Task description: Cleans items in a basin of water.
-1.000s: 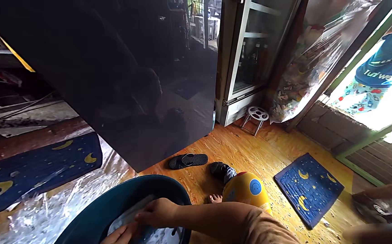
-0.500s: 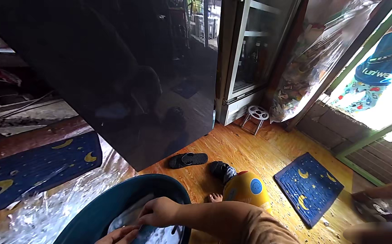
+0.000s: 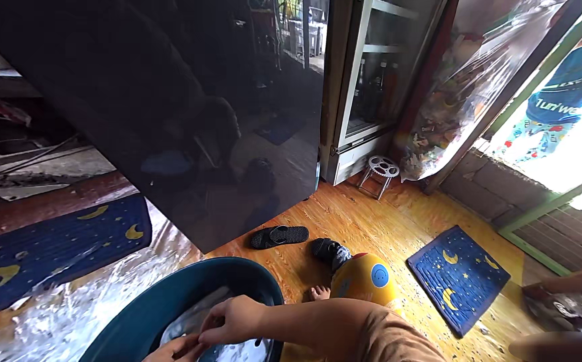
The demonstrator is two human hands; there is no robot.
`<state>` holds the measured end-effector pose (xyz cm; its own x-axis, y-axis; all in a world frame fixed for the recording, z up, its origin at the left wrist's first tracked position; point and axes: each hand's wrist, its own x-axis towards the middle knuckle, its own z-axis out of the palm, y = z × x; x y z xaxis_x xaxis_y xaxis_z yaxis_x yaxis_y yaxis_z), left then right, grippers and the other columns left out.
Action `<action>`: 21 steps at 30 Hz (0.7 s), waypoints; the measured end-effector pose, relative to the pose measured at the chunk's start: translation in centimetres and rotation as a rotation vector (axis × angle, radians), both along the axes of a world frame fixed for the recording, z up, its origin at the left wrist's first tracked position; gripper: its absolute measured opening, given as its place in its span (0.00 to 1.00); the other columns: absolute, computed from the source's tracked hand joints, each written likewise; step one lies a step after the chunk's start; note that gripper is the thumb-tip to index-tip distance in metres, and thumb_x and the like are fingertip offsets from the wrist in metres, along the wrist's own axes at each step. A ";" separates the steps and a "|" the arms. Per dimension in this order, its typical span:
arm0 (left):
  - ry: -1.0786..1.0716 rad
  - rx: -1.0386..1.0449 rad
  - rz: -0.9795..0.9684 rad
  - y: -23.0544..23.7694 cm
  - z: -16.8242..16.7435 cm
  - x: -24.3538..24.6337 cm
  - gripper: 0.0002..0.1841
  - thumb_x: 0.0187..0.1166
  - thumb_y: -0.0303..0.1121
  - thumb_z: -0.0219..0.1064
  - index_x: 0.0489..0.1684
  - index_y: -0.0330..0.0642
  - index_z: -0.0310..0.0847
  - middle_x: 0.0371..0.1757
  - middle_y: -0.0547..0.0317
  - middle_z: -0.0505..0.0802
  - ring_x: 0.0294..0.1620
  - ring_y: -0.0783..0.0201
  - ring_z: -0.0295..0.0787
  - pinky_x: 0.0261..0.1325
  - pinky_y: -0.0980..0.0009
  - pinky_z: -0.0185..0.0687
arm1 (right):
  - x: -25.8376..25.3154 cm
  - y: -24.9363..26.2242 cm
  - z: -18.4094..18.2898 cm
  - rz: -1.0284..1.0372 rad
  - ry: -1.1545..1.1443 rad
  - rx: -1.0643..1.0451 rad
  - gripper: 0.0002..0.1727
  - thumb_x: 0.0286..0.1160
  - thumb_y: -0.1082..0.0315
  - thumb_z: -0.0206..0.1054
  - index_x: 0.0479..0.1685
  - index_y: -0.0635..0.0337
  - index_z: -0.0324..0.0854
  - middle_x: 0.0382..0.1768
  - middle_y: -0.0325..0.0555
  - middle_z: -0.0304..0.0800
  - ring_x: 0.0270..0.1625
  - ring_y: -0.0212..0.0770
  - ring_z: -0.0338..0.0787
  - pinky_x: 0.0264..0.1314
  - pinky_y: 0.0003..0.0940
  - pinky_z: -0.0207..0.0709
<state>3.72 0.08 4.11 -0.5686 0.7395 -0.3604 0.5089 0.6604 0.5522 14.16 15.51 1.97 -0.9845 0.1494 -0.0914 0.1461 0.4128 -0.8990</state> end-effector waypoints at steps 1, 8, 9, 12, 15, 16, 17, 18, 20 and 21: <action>0.017 -0.001 -0.010 0.0 0.0 0.0 0.19 0.82 0.40 0.71 0.59 0.32 0.90 0.60 0.37 0.94 0.67 0.42 0.89 0.77 0.40 0.74 | 0.0 -0.1 -0.1 0.003 0.008 0.021 0.14 0.83 0.70 0.66 0.57 0.73 0.87 0.50 0.64 0.93 0.57 0.56 0.92 0.66 0.54 0.79; 0.075 -0.062 -0.098 -0.1 -0.4 -0.4 0.21 0.85 0.44 0.67 0.63 0.35 0.89 0.65 0.34 0.90 0.73 0.36 0.83 0.79 0.35 0.69 | 0.0 -0.2 -0.2 0.023 0.068 0.111 0.11 0.79 0.76 0.65 0.52 0.73 0.88 0.51 0.64 0.92 0.60 0.56 0.91 0.69 0.51 0.79; 0.094 -0.074 -0.102 -0.1 -0.4 -0.4 0.20 0.86 0.45 0.66 0.63 0.38 0.90 0.66 0.36 0.91 0.74 0.37 0.83 0.80 0.34 0.68 | 0.0 -0.2 0.0 0.019 0.075 0.110 0.11 0.77 0.76 0.66 0.51 0.73 0.88 0.51 0.64 0.92 0.60 0.56 0.90 0.69 0.51 0.79; 0.135 -0.058 -0.092 -0.2 0.1 -0.3 0.17 0.87 0.41 0.64 0.61 0.41 0.92 0.65 0.36 0.91 0.74 0.36 0.82 0.79 0.32 0.65 | 0.1 -0.1 0.5 0.016 0.060 0.078 0.15 0.74 0.75 0.71 0.57 0.74 0.85 0.53 0.67 0.90 0.59 0.58 0.89 0.67 0.51 0.80; 0.151 -0.005 -0.079 -0.2 0.1 -0.1 0.15 0.84 0.36 0.66 0.58 0.35 0.92 0.61 0.34 0.93 0.70 0.36 0.86 0.78 0.36 0.70 | 0.1 -0.2 0.3 0.038 0.024 0.059 0.17 0.79 0.70 0.70 0.62 0.73 0.85 0.52 0.66 0.92 0.56 0.57 0.92 0.66 0.54 0.81; 0.150 0.000 -0.075 -0.2 0.1 -0.1 0.16 0.83 0.37 0.68 0.57 0.34 0.92 0.60 0.34 0.93 0.69 0.37 0.87 0.77 0.37 0.71 | 0.1 -0.2 0.1 0.034 0.030 0.076 0.15 0.81 0.71 0.67 0.59 0.72 0.86 0.51 0.65 0.93 0.57 0.56 0.92 0.66 0.53 0.81; 0.143 -0.004 -0.070 -0.2 0.0 -0.1 0.17 0.83 0.39 0.69 0.57 0.34 0.92 0.59 0.34 0.93 0.68 0.38 0.88 0.77 0.37 0.72 | 0.2 -0.3 0.1 0.029 0.040 0.093 0.13 0.81 0.73 0.66 0.56 0.72 0.87 0.50 0.64 0.93 0.57 0.56 0.92 0.66 0.53 0.80; 0.135 -0.009 -0.063 -0.2 -0.1 -0.2 0.17 0.83 0.40 0.70 0.57 0.35 0.92 0.59 0.35 0.94 0.68 0.38 0.88 0.77 0.38 0.72 | 0.2 -0.3 0.1 0.024 0.049 0.107 0.12 0.80 0.74 0.66 0.54 0.72 0.88 0.50 0.63 0.93 0.57 0.56 0.92 0.66 0.53 0.80; 0.138 -0.006 -0.055 -0.2 -0.3 -0.3 0.17 0.82 0.41 0.71 0.56 0.36 0.93 0.58 0.36 0.94 0.67 0.39 0.89 0.76 0.37 0.73 | 0.3 -0.1 0.3 0.010 0.075 0.115 0.12 0.76 0.74 0.69 0.53 0.72 0.88 0.50 0.64 0.93 0.57 0.56 0.92 0.66 0.52 0.80; 0.145 0.007 -0.051 -0.2 -0.3 -0.3 0.16 0.81 0.39 0.71 0.55 0.36 0.93 0.58 0.36 0.94 0.67 0.38 0.89 0.75 0.36 0.73 | 0.2 -0.1 0.4 0.009 0.081 0.106 0.14 0.75 0.73 0.71 0.55 0.72 0.87 0.51 0.65 0.91 0.57 0.56 0.91 0.66 0.51 0.80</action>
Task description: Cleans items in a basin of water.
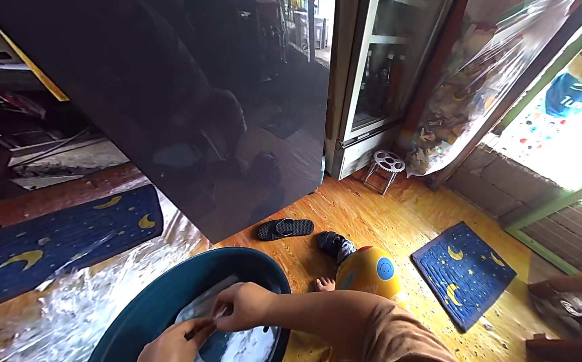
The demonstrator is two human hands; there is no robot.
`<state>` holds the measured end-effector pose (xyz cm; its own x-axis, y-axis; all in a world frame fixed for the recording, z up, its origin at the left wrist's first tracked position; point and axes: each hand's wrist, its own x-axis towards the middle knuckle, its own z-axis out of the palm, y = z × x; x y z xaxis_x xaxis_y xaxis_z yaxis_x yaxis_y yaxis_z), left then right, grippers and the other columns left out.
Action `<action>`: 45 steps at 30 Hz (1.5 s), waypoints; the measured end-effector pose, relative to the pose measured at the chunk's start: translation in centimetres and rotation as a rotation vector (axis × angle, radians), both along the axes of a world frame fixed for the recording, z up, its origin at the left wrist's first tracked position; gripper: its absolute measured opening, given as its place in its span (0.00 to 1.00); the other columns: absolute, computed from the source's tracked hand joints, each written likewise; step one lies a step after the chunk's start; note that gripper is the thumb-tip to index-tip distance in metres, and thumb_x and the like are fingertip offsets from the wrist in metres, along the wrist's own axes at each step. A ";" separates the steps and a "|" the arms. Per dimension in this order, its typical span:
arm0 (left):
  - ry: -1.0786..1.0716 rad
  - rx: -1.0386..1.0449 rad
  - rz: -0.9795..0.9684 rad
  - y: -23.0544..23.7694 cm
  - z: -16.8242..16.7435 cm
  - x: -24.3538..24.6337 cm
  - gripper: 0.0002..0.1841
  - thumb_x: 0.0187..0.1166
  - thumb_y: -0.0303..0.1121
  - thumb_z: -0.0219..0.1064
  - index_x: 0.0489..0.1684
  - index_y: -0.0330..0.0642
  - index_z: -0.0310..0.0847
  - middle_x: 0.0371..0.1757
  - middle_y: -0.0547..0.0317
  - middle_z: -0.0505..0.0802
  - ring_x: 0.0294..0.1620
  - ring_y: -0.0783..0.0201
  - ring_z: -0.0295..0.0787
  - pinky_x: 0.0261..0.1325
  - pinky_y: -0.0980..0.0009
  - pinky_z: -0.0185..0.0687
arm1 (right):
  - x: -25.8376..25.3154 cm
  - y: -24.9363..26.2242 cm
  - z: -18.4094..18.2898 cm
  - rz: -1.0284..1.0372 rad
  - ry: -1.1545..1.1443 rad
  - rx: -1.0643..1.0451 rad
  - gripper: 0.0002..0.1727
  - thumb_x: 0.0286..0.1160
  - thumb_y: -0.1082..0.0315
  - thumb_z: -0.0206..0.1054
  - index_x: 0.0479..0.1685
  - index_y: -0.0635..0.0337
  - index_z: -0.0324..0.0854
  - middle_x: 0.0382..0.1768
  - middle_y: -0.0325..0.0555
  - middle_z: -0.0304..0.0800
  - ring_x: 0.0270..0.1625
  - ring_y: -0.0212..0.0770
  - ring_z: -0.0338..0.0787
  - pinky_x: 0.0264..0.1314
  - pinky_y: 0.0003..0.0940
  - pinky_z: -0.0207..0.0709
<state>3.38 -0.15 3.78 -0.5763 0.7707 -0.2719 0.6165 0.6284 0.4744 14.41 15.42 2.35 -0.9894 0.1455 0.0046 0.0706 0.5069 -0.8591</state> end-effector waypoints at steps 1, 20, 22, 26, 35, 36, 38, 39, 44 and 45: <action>0.010 0.019 0.000 -0.1 -0.1 0.1 0.15 0.81 0.37 0.72 0.55 0.36 0.93 0.58 0.36 0.94 0.66 0.37 0.89 0.75 0.36 0.73 | 0.0 0.0 0.1 0.004 0.000 -0.014 0.16 0.74 0.72 0.73 0.58 0.72 0.86 0.53 0.66 0.91 0.59 0.57 0.90 0.67 0.51 0.80; -0.013 0.048 -0.036 -0.3 -0.7 0.0 0.17 0.79 0.40 0.74 0.54 0.33 0.93 0.56 0.35 0.94 0.64 0.38 0.90 0.74 0.37 0.75 | -0.4 1.2 0.6 0.063 0.034 0.068 0.15 0.75 0.72 0.72 0.56 0.72 0.88 0.49 0.63 0.93 0.54 0.55 0.92 0.65 0.49 0.81; -0.007 0.047 -0.033 -0.1 -0.9 0.3 0.18 0.78 0.39 0.74 0.53 0.31 0.92 0.56 0.33 0.94 0.64 0.36 0.90 0.73 0.35 0.75 | -0.3 1.0 0.6 0.092 -0.001 0.090 0.14 0.76 0.72 0.71 0.56 0.72 0.88 0.50 0.63 0.93 0.56 0.55 0.93 0.67 0.50 0.81; -0.033 0.066 -0.042 -0.1 -0.6 0.4 0.19 0.78 0.41 0.75 0.53 0.32 0.92 0.56 0.34 0.94 0.63 0.38 0.90 0.74 0.37 0.76 | -0.3 0.8 -0.1 0.104 -0.007 0.143 0.10 0.78 0.73 0.68 0.48 0.71 0.90 0.46 0.61 0.94 0.55 0.54 0.92 0.65 0.51 0.80; -0.020 -0.023 -0.079 -0.4 -0.8 -0.4 0.18 0.86 0.42 0.66 0.59 0.37 0.92 0.60 0.36 0.94 0.69 0.38 0.88 0.77 0.37 0.72 | -0.1 0.9 0.0 0.095 0.011 0.124 0.09 0.76 0.74 0.69 0.46 0.72 0.90 0.44 0.62 0.94 0.52 0.55 0.93 0.62 0.51 0.81; -0.027 -0.019 -0.076 -0.4 -0.8 -0.4 0.18 0.86 0.41 0.66 0.59 0.37 0.92 0.60 0.37 0.94 0.69 0.38 0.88 0.77 0.37 0.72 | -0.1 1.0 0.1 0.086 0.019 0.124 0.09 0.76 0.74 0.69 0.46 0.72 0.90 0.43 0.61 0.93 0.52 0.54 0.93 0.61 0.51 0.81; -0.043 -0.007 -0.065 -0.4 -0.7 -0.5 0.18 0.86 0.41 0.65 0.59 0.37 0.92 0.59 0.37 0.94 0.68 0.39 0.89 0.76 0.37 0.73 | -0.1 1.3 0.2 0.073 0.026 0.132 0.09 0.76 0.73 0.69 0.45 0.71 0.90 0.43 0.61 0.93 0.51 0.54 0.92 0.60 0.50 0.81; -0.045 -0.004 -0.060 -0.4 -0.6 -0.5 0.18 0.87 0.42 0.65 0.59 0.38 0.92 0.58 0.38 0.95 0.67 0.39 0.90 0.76 0.36 0.73 | -0.1 1.4 0.2 0.064 0.029 0.142 0.09 0.76 0.73 0.68 0.45 0.71 0.90 0.43 0.61 0.93 0.51 0.54 0.92 0.61 0.50 0.81; -0.022 -0.017 -0.034 -0.3 -0.3 -0.5 0.18 0.88 0.42 0.64 0.60 0.38 0.92 0.59 0.38 0.94 0.67 0.40 0.90 0.76 0.37 0.73 | 0.1 1.3 0.3 -0.001 0.061 0.126 0.13 0.73 0.74 0.70 0.53 0.72 0.88 0.51 0.64 0.91 0.59 0.57 0.90 0.66 0.50 0.80; -0.020 -0.021 -0.035 -0.3 -0.2 -0.4 0.18 0.88 0.41 0.63 0.61 0.38 0.91 0.60 0.37 0.94 0.67 0.40 0.89 0.76 0.37 0.73 | 0.2 1.2 0.4 0.008 0.051 0.104 0.18 0.73 0.71 0.72 0.60 0.71 0.86 0.56 0.65 0.89 0.63 0.58 0.88 0.69 0.50 0.79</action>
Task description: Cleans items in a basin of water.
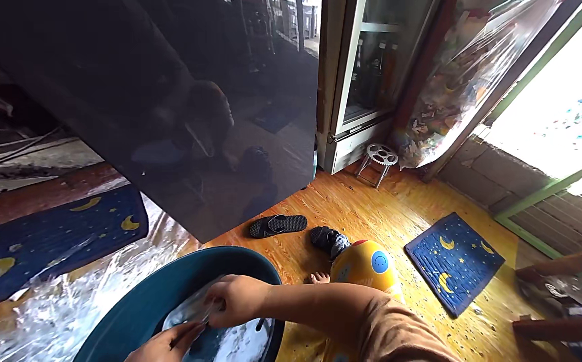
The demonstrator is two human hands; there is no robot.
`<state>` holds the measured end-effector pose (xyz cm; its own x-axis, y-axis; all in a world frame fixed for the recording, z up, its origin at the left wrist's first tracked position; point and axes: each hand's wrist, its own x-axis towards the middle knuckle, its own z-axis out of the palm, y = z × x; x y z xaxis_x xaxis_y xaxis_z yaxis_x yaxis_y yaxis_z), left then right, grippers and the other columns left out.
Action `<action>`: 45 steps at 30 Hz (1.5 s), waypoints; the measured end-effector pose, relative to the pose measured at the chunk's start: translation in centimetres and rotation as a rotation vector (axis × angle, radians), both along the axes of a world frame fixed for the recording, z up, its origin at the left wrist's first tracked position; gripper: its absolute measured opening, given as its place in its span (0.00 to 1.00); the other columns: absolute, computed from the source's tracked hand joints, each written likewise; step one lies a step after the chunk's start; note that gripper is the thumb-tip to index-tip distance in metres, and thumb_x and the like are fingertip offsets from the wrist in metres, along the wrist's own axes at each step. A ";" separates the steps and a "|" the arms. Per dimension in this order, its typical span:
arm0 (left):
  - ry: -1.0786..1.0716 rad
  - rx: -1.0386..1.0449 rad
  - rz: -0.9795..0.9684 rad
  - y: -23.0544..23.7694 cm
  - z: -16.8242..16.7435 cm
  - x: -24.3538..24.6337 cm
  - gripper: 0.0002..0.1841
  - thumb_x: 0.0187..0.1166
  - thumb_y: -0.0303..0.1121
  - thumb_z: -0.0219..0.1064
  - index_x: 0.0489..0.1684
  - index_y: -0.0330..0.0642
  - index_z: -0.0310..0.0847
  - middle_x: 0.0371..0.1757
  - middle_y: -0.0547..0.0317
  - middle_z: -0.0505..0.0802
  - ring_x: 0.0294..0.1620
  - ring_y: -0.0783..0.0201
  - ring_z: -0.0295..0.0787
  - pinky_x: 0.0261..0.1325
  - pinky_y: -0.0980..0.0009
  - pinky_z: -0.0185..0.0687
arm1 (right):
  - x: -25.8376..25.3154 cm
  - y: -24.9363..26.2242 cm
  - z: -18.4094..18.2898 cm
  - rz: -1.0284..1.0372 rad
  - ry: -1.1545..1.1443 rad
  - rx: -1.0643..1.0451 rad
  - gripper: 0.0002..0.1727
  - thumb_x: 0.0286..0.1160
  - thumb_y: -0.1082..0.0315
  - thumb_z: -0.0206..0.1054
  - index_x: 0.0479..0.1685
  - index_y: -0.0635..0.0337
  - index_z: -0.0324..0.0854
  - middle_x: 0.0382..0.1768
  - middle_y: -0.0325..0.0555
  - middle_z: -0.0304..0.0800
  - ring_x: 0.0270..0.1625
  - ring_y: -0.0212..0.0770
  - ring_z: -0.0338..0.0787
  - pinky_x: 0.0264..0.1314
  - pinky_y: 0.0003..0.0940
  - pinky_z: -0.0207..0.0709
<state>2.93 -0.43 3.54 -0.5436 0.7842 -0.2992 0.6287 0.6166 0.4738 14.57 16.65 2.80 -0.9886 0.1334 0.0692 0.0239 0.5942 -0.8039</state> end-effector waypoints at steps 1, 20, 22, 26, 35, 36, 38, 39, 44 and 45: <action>-0.001 0.011 -0.006 0.0 0.0 0.1 0.18 0.88 0.40 0.63 0.61 0.37 0.91 0.60 0.36 0.94 0.68 0.39 0.89 0.76 0.38 0.73 | 0.0 -0.1 0.1 0.022 -0.018 -0.015 0.23 0.73 0.69 0.74 0.66 0.69 0.84 0.61 0.66 0.88 0.67 0.59 0.86 0.73 0.50 0.77; -0.077 0.040 -0.011 -0.2 0.0 -0.5 0.17 0.85 0.40 0.67 0.59 0.38 0.92 0.59 0.39 0.95 0.67 0.42 0.90 0.76 0.38 0.74 | -0.3 1.1 0.4 0.076 -0.054 0.089 0.11 0.80 0.72 0.65 0.47 0.70 0.91 0.46 0.59 0.94 0.55 0.53 0.92 0.64 0.50 0.80; -0.079 0.044 -0.017 -0.2 -0.1 -0.4 0.17 0.85 0.40 0.67 0.59 0.37 0.92 0.59 0.39 0.95 0.66 0.42 0.90 0.76 0.38 0.74 | -0.3 1.1 0.4 0.069 -0.070 0.081 0.11 0.81 0.72 0.64 0.48 0.70 0.91 0.46 0.60 0.94 0.56 0.53 0.92 0.65 0.50 0.80; -0.084 0.062 -0.021 -0.2 -0.5 -0.4 0.17 0.85 0.39 0.66 0.60 0.36 0.91 0.57 0.38 0.95 0.65 0.42 0.91 0.75 0.39 0.75 | -0.3 1.2 0.1 0.050 -0.086 0.056 0.11 0.81 0.72 0.65 0.48 0.70 0.91 0.46 0.60 0.94 0.55 0.54 0.92 0.65 0.51 0.80; -0.127 0.131 0.007 -0.4 -0.8 -0.2 0.22 0.82 0.39 0.72 0.68 0.33 0.85 0.52 0.36 0.95 0.56 0.41 0.93 0.67 0.41 0.80 | -0.3 0.9 0.4 0.028 -0.106 0.017 0.12 0.81 0.73 0.63 0.50 0.71 0.90 0.48 0.62 0.93 0.57 0.55 0.91 0.66 0.52 0.79; -0.107 0.129 0.000 -0.4 -0.9 -0.2 0.22 0.81 0.40 0.72 0.66 0.34 0.87 0.52 0.37 0.95 0.56 0.41 0.93 0.68 0.40 0.80 | -0.4 0.8 0.3 0.030 -0.108 0.016 0.12 0.81 0.73 0.63 0.49 0.71 0.90 0.48 0.62 0.93 0.57 0.55 0.91 0.66 0.52 0.79; -0.059 0.097 -0.016 -0.5 -1.0 -0.4 0.18 0.82 0.40 0.71 0.60 0.36 0.91 0.54 0.38 0.95 0.59 0.40 0.93 0.70 0.35 0.77 | -0.4 0.8 0.2 0.032 -0.104 0.018 0.12 0.81 0.73 0.63 0.49 0.71 0.90 0.47 0.62 0.93 0.57 0.54 0.92 0.65 0.51 0.79; -0.043 0.075 -0.019 -0.5 -0.9 -0.5 0.16 0.83 0.40 0.69 0.59 0.38 0.92 0.55 0.38 0.95 0.61 0.39 0.92 0.71 0.34 0.75 | -0.4 0.8 0.2 0.029 -0.097 0.021 0.12 0.80 0.73 0.63 0.48 0.71 0.90 0.47 0.62 0.93 0.56 0.54 0.92 0.65 0.51 0.79; -0.009 0.023 0.005 -0.8 -1.1 -1.0 0.16 0.85 0.41 0.66 0.59 0.41 0.93 0.60 0.40 0.94 0.67 0.40 0.89 0.76 0.33 0.70 | -0.2 1.3 0.9 -0.020 -0.197 0.070 0.13 0.80 0.74 0.61 0.54 0.70 0.88 0.54 0.63 0.92 0.63 0.56 0.89 0.70 0.52 0.78; -0.001 0.033 0.012 -0.9 -1.1 -1.2 0.17 0.85 0.41 0.66 0.59 0.41 0.92 0.59 0.40 0.94 0.67 0.40 0.89 0.75 0.33 0.71 | -0.2 1.4 1.1 0.008 -0.262 0.112 0.14 0.80 0.74 0.61 0.56 0.69 0.88 0.56 0.63 0.90 0.65 0.57 0.88 0.70 0.54 0.77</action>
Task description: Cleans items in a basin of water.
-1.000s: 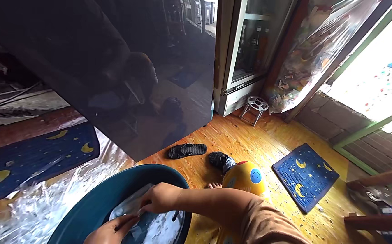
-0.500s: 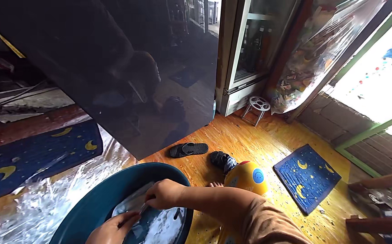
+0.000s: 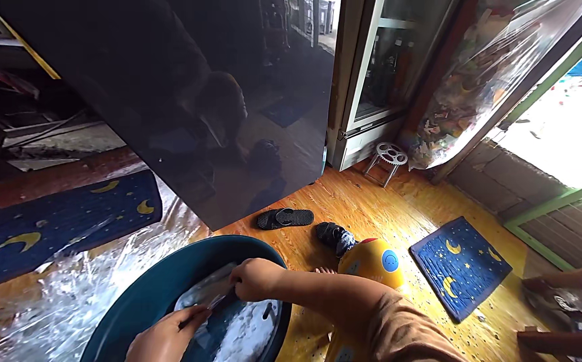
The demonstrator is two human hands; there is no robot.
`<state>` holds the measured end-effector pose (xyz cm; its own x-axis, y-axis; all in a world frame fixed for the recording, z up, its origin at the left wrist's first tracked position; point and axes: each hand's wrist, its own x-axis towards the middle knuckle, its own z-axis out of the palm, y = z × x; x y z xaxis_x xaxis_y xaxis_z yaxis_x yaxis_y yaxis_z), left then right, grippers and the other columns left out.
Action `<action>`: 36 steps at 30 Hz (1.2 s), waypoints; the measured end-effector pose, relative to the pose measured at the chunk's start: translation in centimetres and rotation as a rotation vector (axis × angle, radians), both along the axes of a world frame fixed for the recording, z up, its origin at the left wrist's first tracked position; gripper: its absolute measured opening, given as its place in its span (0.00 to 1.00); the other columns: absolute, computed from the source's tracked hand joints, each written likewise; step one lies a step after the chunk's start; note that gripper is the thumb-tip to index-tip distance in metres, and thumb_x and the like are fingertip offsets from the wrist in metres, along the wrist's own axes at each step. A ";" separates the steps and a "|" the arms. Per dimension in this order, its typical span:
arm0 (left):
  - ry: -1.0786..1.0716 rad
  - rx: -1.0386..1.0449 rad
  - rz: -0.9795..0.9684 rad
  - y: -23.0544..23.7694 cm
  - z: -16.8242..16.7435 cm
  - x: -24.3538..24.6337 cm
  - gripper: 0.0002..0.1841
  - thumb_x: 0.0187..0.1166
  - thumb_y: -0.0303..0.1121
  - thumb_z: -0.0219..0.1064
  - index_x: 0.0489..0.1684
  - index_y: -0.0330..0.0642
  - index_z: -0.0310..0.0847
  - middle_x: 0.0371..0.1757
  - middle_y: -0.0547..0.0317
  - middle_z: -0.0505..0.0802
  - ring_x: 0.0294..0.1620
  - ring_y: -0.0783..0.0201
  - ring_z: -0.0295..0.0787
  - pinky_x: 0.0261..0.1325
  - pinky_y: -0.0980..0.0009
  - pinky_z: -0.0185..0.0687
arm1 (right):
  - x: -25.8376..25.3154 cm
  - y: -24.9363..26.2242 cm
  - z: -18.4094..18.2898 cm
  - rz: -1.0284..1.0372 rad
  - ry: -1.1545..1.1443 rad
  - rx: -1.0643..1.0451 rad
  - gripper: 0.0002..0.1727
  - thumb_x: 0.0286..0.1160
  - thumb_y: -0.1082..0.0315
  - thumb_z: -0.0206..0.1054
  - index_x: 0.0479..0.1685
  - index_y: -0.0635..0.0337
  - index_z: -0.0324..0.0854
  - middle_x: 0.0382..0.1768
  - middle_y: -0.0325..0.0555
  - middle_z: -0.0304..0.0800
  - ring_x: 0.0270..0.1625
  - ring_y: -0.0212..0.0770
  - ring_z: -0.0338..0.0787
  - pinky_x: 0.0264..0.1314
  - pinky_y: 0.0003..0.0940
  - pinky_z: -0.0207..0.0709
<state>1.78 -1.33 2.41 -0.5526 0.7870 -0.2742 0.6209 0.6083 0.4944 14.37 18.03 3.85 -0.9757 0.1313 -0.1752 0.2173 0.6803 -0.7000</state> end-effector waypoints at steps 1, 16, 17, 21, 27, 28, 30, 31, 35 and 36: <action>0.008 0.015 0.005 -0.1 0.0 -0.1 0.16 0.86 0.41 0.66 0.59 0.40 0.92 0.60 0.40 0.94 0.67 0.40 0.89 0.75 0.34 0.72 | 0.1 0.0 0.1 0.048 -0.070 0.050 0.14 0.80 0.74 0.61 0.58 0.68 0.87 0.57 0.63 0.89 0.66 0.57 0.87 0.69 0.56 0.78; -0.128 0.195 0.141 0.2 1.3 -0.3 0.16 0.88 0.44 0.64 0.61 0.48 0.92 0.63 0.55 0.94 0.70 0.58 0.88 0.79 0.55 0.76 | 2.5 -3.5 -2.4 0.383 -0.496 0.432 0.21 0.83 0.57 0.66 0.64 0.63 0.86 0.68 0.70 0.81 0.77 0.72 0.75 0.69 0.73 0.72; -0.123 0.211 0.141 0.2 1.1 -0.3 0.15 0.87 0.44 0.65 0.59 0.48 0.93 0.62 0.55 0.94 0.68 0.59 0.88 0.79 0.55 0.77 | 2.5 -3.7 -2.6 0.387 -0.502 0.436 0.20 0.82 0.60 0.67 0.64 0.64 0.86 0.68 0.70 0.81 0.76 0.72 0.75 0.69 0.72 0.73; -0.116 0.216 0.139 0.0 0.7 -0.4 0.14 0.87 0.42 0.66 0.58 0.48 0.93 0.61 0.56 0.95 0.68 0.59 0.88 0.79 0.54 0.76 | 2.5 -4.4 -2.4 0.383 -0.509 0.450 0.16 0.81 0.72 0.64 0.62 0.68 0.85 0.67 0.70 0.81 0.74 0.71 0.78 0.69 0.68 0.76; -0.059 0.192 0.112 -0.9 0.7 -0.3 0.12 0.88 0.38 0.64 0.58 0.51 0.94 0.60 0.56 0.95 0.67 0.56 0.89 0.76 0.45 0.74 | 2.5 -4.0 -1.0 0.311 -0.494 0.507 0.15 0.76 0.82 0.59 0.58 0.73 0.84 0.68 0.70 0.79 0.74 0.69 0.79 0.69 0.64 0.78; -0.049 0.186 0.110 -0.9 0.8 -0.4 0.12 0.89 0.38 0.64 0.58 0.52 0.94 0.60 0.56 0.95 0.67 0.56 0.88 0.76 0.44 0.74 | 2.5 -3.6 -0.8 0.296 -0.466 0.501 0.15 0.76 0.81 0.59 0.58 0.73 0.85 0.67 0.70 0.80 0.74 0.69 0.79 0.69 0.64 0.78; -0.031 0.182 0.110 -1.1 0.8 -0.4 0.13 0.89 0.37 0.63 0.59 0.53 0.94 0.61 0.56 0.94 0.67 0.54 0.88 0.76 0.40 0.72 | 2.5 -2.7 -0.5 0.256 -0.390 0.469 0.16 0.78 0.81 0.58 0.59 0.71 0.86 0.66 0.69 0.82 0.73 0.68 0.80 0.72 0.63 0.76; -0.014 0.180 0.112 -1.2 0.7 -0.4 0.13 0.90 0.37 0.62 0.59 0.53 0.94 0.61 0.56 0.94 0.67 0.54 0.88 0.77 0.39 0.72 | 2.4 -2.2 -0.4 0.234 -0.346 0.448 0.16 0.80 0.79 0.57 0.59 0.70 0.86 0.65 0.68 0.83 0.73 0.67 0.81 0.74 0.61 0.75; -0.018 0.150 0.109 -1.3 0.8 -1.0 0.13 0.90 0.38 0.61 0.60 0.54 0.93 0.63 0.57 0.94 0.70 0.55 0.87 0.80 0.37 0.67 | 1.2 -0.8 -0.1 0.158 -0.237 0.357 0.15 0.84 0.75 0.58 0.57 0.65 0.90 0.60 0.62 0.88 0.69 0.60 0.85 0.76 0.54 0.75; -0.027 0.137 0.109 -1.3 0.8 -1.1 0.14 0.91 0.39 0.61 0.61 0.54 0.93 0.63 0.57 0.94 0.71 0.55 0.86 0.81 0.37 0.66 | 0.7 -0.8 -0.3 0.152 -0.244 0.341 0.15 0.85 0.76 0.58 0.57 0.64 0.90 0.60 0.62 0.88 0.69 0.59 0.85 0.76 0.54 0.75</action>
<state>0.70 -2.65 3.21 -0.6307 0.7536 -0.1850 0.5399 0.5974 0.5930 15.05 17.24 3.59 -0.9239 0.0796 -0.3742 0.2276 0.9006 -0.3704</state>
